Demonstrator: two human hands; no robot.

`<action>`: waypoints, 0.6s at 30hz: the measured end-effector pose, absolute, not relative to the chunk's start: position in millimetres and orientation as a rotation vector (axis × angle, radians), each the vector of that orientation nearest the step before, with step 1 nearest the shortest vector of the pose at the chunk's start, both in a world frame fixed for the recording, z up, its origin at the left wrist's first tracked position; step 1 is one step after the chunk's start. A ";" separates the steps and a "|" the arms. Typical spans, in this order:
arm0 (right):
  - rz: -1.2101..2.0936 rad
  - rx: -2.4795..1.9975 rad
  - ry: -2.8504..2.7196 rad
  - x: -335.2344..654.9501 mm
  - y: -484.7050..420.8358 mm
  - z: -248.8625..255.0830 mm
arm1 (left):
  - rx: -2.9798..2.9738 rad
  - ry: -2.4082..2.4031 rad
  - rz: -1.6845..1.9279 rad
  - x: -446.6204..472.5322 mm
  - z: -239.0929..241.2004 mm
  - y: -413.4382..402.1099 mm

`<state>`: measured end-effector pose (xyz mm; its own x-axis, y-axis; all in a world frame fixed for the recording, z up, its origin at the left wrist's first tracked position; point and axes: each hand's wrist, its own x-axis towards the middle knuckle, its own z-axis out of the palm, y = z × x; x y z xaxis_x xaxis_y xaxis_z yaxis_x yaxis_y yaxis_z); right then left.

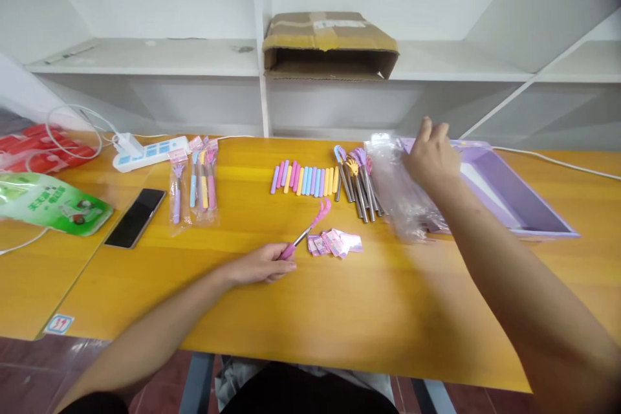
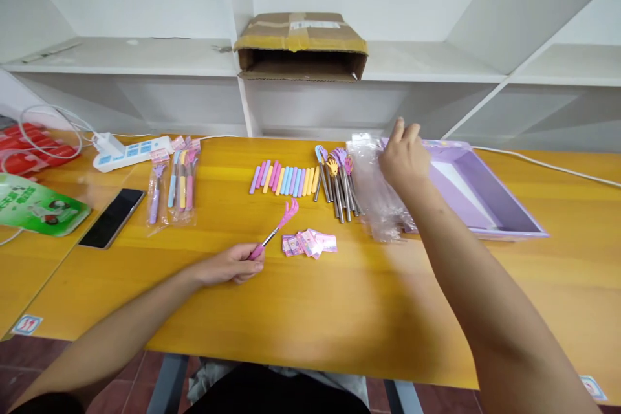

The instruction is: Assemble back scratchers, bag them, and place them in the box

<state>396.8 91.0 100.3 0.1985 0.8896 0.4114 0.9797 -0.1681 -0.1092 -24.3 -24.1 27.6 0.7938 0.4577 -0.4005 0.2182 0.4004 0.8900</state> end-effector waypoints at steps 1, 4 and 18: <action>-0.378 -2.127 -1.770 388.3 81.1 103.4 | 1.270 0.718 0.203 -24.7 29.2 -23.5; 0.082 -1.932 -2.090 349.1 30.8 102.1 | 1.591 0.872 0.305 -23.1 31.5 -24.7; 1.481 -1.047 -1.725 208.1 -96.0 27.9 | 2.430 0.954 0.277 -6.9 21.7 -54.6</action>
<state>208.1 -96.0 27.9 -0.4872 0.8726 -0.0353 0.1670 0.0534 -0.9845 -6.9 -54.6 21.7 0.7324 0.6809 0.0035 0.5766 -0.6229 0.5286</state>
